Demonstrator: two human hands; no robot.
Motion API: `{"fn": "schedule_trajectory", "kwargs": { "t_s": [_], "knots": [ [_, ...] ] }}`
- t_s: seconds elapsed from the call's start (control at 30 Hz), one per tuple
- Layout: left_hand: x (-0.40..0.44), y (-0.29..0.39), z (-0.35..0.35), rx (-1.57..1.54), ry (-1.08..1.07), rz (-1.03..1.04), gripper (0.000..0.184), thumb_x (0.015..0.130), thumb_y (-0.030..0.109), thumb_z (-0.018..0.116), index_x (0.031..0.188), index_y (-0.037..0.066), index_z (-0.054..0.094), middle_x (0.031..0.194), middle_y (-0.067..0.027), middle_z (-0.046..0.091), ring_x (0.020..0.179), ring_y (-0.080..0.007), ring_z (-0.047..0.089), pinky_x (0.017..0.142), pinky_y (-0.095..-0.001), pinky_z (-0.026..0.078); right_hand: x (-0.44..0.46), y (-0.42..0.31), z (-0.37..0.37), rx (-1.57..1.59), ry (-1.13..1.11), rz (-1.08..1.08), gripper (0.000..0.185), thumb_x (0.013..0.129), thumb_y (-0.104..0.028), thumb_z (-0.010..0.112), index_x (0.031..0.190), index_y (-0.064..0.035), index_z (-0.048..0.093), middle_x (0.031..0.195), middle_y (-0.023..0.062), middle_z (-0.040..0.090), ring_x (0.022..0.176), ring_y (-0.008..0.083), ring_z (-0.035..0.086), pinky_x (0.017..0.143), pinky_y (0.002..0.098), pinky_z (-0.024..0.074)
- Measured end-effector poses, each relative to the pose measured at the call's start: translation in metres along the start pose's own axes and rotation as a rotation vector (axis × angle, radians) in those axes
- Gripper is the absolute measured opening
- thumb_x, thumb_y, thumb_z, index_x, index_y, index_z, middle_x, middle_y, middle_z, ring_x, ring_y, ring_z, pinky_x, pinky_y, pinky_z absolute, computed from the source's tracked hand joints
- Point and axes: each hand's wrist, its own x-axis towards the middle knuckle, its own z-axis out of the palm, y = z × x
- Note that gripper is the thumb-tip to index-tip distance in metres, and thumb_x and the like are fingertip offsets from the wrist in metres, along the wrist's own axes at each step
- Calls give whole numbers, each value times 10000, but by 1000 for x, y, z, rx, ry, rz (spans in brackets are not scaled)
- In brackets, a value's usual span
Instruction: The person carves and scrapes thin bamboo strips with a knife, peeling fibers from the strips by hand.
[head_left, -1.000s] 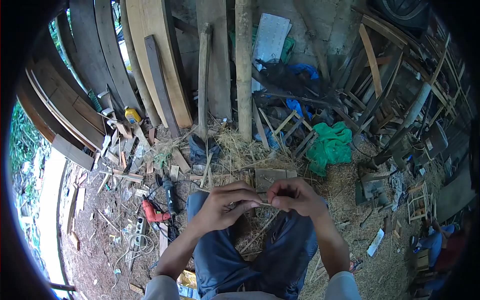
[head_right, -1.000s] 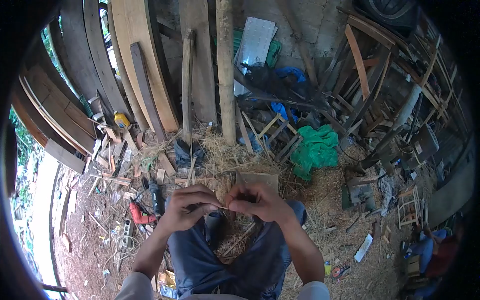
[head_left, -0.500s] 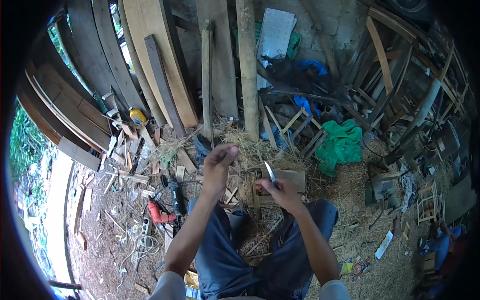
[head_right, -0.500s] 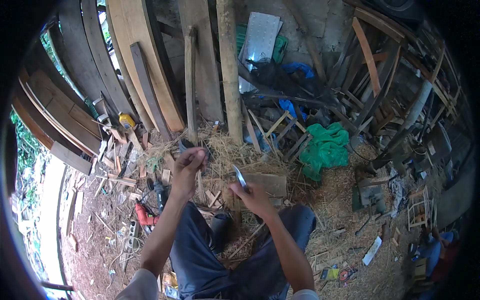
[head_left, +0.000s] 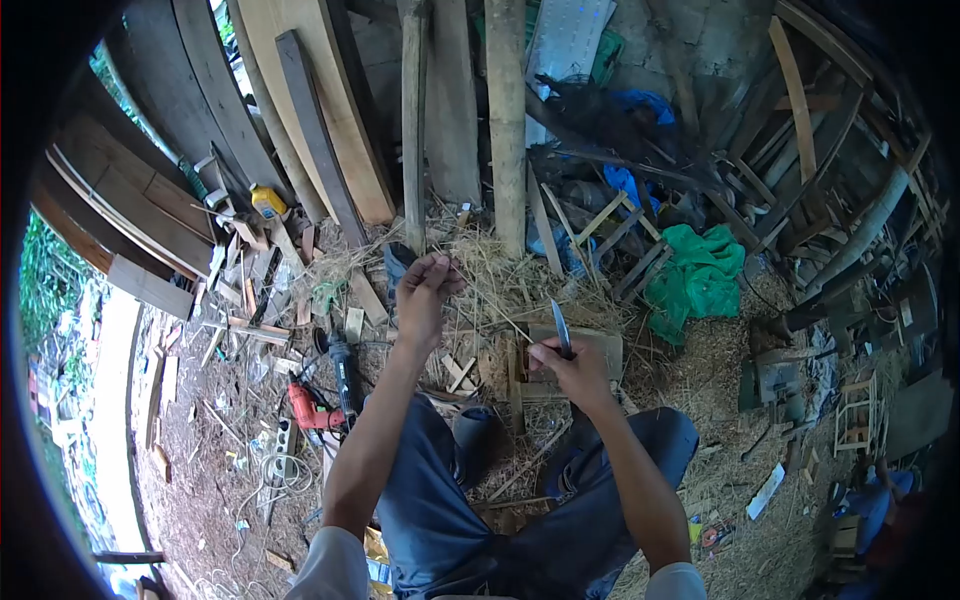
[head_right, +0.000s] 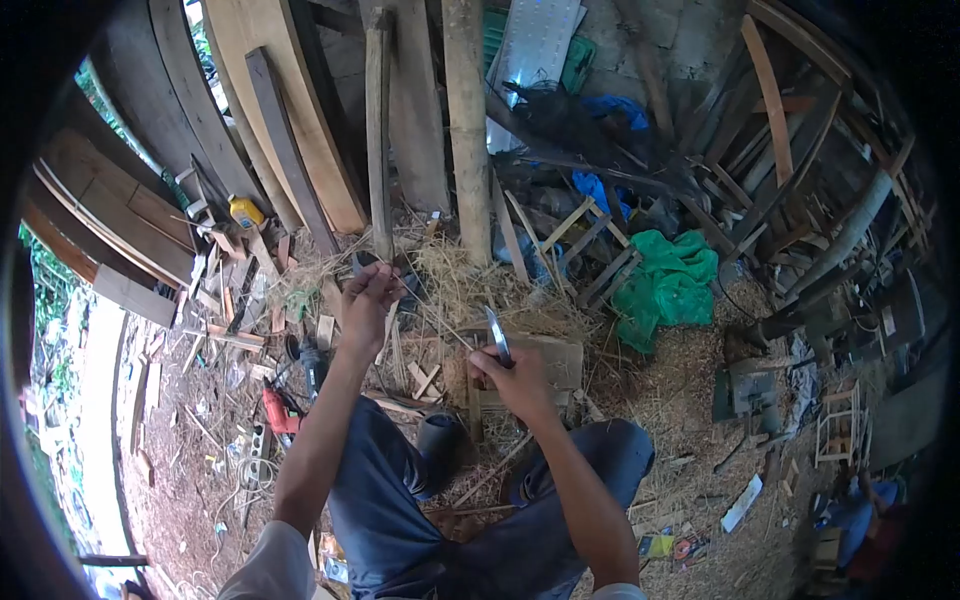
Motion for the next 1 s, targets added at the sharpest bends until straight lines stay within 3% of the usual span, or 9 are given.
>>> {"fn": "schedule_trajectory", "kwargs": {
  "t_s": [0.2, 0.27, 0.3, 0.33, 0.4, 0.53, 0.67, 0.83, 1.0],
  "knots": [
    [-2, 10, -11, 575, 167, 401, 247, 835, 106, 677, 1024, 4, 555, 883, -91, 596, 769, -231, 602, 671, -315, 490, 10, -16, -15, -338, -36, 43, 219, 841, -233, 688, 876, -18, 706, 698, 58, 668, 613, 121, 584, 583, 293, 432],
    [-28, 38, 7, 1594, 120, 1153, 365, 811, 118, 687, 1117, 14, 516, 1017, -127, 592, 818, -290, 608, 661, -372, 476, 14, -13, -28, -500, -90, 46, 223, 834, -245, 693, 883, -28, 707, 694, 69, 665, 605, 142, 587, 576, 305, 430],
    [-36, 36, 7, 1557, -207, 1094, 305, 798, 127, 678, 1061, 15, 574, 941, -165, 613, 789, -344, 607, 663, -424, 471, 17, 1, -35, -475, -127, -5, 227, 822, -256, 702, 881, -37, 709, 693, 78, 662, 606, 162, 592, 578, 317, 431],
    [-42, 26, 3, 1555, -213, 1090, 305, 798, 127, 678, 1061, 15, 574, 941, -165, 613, 789, -344, 607, 663, -424, 471, 22, 9, -40, -452, -166, -59, 231, 810, -267, 712, 880, -47, 711, 691, 87, 659, 607, 182, 597, 581, 330, 433],
    [-53, -6, -14, 1250, -709, 320, 194, 822, 113, 642, 986, 14, 613, 754, -138, 614, 698, -309, 604, 648, -391, 481, 29, 22, -50, -490, -142, -3, 242, 806, -267, 715, 892, -40, 705, 699, 100, 658, 610, 187, 602, 589, 336, 442],
    [-60, -39, -24, 1164, -661, 296, 126, 868, 105, 589, 953, 23, 632, 698, -128, 602, 653, -236, 616, 616, -348, 482, 33, 52, -52, -449, 126, -84, 254, 821, -263, 693, 898, -21, 684, 718, 113, 653, 590, 210, 604, 587, 368, 464],
    [-63, -47, -10, 881, -558, -221, 136, 922, 91, 528, 990, 0, 603, 737, -85, 604, 600, -123, 569, 556, -285, 456, 33, 90, -54, -820, 264, 11, 226, 896, -210, 598, 979, -6, 644, 744, 115, 651, 552, 181, 586, 536, 344, 459],
    [-57, -35, 10, 535, -482, -384, 131, 947, 111, 529, 978, -14, 552, 756, -32, 567, 564, -72, 474, 495, -226, 372, 3, 9, -43, 300, -13, 166, 292, 978, -139, 460, 1240, -16, 496, 750, 97, 617, 496, 71, 452, 443, 233, 376],
    [-85, -27, 35, 458, -527, -319, 122, 945, 106, 534, 992, -3, 563, 759, -11, 562, 635, -50, 474, 558, -209, 381, -4, -7, -24, 556, -236, 313, 338, 961, -158, 518, 1273, -33, 487, 771, 68, 598, 517, 56, 394, 424, 215, 320]
  ]
}}
